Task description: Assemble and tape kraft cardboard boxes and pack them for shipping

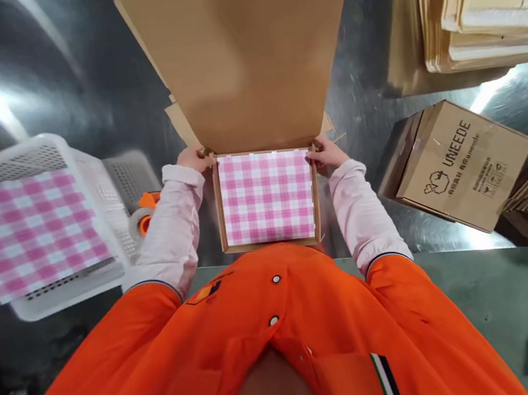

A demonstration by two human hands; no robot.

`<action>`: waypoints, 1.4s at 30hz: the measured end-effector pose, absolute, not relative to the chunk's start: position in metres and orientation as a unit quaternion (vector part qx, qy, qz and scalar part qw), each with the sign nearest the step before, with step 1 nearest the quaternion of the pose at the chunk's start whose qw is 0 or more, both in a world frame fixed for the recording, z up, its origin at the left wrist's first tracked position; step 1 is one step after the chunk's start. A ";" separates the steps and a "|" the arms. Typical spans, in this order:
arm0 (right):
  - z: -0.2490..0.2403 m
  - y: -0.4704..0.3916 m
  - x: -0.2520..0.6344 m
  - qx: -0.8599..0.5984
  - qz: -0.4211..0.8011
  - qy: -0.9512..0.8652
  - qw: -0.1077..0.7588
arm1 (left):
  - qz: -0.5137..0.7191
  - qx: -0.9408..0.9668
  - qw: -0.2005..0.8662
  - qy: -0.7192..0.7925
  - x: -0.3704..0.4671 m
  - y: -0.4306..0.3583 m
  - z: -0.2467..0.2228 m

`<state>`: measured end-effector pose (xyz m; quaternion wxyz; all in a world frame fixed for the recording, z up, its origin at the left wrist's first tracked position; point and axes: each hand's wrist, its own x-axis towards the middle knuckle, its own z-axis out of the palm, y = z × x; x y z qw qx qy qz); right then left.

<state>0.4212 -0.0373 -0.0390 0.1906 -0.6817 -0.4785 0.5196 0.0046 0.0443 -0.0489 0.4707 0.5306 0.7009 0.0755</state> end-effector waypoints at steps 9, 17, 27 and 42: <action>-0.055 -0.038 0.444 -0.644 0.618 -0.349 0.283 | 0.257 0.403 0.649 0.592 0.005 0.039 -0.078; -0.053 -0.041 0.445 -0.652 0.566 -0.446 0.237 | 0.245 0.467 0.604 0.598 -0.011 0.040 -0.079; -0.042 -0.063 0.441 -0.660 0.509 -0.492 0.253 | 0.193 0.511 0.630 0.552 -0.028 0.029 -0.065; -0.043 -0.052 0.423 -0.721 0.419 -0.522 0.183 | 0.106 0.599 0.486 0.628 -0.026 0.027 -0.070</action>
